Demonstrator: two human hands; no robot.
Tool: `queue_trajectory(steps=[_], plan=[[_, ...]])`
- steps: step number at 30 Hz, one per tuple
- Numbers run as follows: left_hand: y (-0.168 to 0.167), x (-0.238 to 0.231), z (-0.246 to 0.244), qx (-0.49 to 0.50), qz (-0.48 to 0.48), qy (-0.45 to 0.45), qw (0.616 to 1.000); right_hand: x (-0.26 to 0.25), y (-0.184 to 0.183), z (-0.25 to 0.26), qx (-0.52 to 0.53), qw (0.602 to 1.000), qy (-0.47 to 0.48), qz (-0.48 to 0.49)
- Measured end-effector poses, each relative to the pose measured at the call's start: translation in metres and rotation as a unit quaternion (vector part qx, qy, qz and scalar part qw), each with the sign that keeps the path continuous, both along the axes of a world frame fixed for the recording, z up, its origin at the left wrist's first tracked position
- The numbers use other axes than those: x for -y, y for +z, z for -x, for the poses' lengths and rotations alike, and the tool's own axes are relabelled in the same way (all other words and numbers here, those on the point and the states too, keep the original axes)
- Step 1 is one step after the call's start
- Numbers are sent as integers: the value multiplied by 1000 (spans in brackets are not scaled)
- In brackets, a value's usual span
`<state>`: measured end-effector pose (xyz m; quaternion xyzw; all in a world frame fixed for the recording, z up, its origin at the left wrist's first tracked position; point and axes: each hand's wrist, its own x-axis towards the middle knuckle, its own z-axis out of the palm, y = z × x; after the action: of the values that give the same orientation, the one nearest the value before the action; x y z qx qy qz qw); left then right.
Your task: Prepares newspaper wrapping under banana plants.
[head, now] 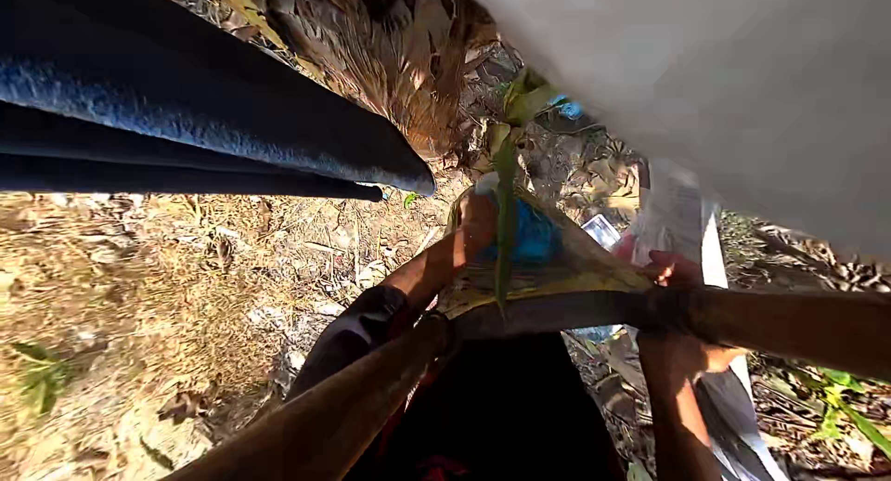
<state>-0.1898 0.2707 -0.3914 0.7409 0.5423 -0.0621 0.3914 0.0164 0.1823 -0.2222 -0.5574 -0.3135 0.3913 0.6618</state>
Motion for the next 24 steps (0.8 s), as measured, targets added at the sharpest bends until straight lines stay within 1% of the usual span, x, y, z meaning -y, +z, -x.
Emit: queue_trajectory(steps=[1,2,3,4,5,7,8,9,10,11,12,13,14,15,16,17,18,19,20,21,22,23,24], plan=[[-8,-6,-1,-33,-6,5,999,0,-1,0,1,1000,8,9],[0,-13,-3,-63,50,-12,997,1,-1,0,3,1000,10,15],[12,-16,-4,-73,113,-51,990,1,0,1,12,1000,1,23],[22,-16,-2,-55,159,-102,980,1,1,3,24,999,-21,32],[22,-11,2,-13,198,-137,971,0,1,4,33,998,-41,38],[14,3,16,126,252,-156,947,-1,3,4,41,997,-53,42],[32,1,15,122,280,-159,939,-1,3,5,39,998,-45,37],[67,-8,7,51,312,-173,933,-1,2,5,38,999,-28,26],[93,-14,-4,-33,327,-199,923,-1,2,5,45,999,-16,19],[98,-13,-13,-85,311,-224,920,-1,1,5,50,999,-13,16],[84,-5,-16,-93,268,-241,928,-2,1,5,56,998,-18,17],[57,8,-15,-71,209,-240,945,-2,1,5,61,997,-28,22],[39,17,-12,-29,160,-203,966,-2,1,5,67,997,-34,26],[45,17,-11,-7,155,-149,977,-1,1,5,77,996,-33,27],[72,9,-7,6,187,-93,978,-1,1,6,78,996,-34,29],[106,2,5,54,229,-26,972,0,1,5,70,997,-34,30],[126,-1,25,123,252,12,960,0,1,5,63,997,-33,28],[129,2,37,185,245,40,951,0,1,5,56,997,-36,24],[113,11,40,225,210,71,949,0,0,4,54,998,-36,22],[85,22,37,238,165,103,952,0,0,4,55,998,-32,19],[70,22,32,197,176,109,958,0,0,4,58,998,-27,19],[67,12,23,121,256,125,951,0,0,4,58,998,-28,21],[42,16,17,149,240,205,937,0,0,5,54,998,-31,20]])
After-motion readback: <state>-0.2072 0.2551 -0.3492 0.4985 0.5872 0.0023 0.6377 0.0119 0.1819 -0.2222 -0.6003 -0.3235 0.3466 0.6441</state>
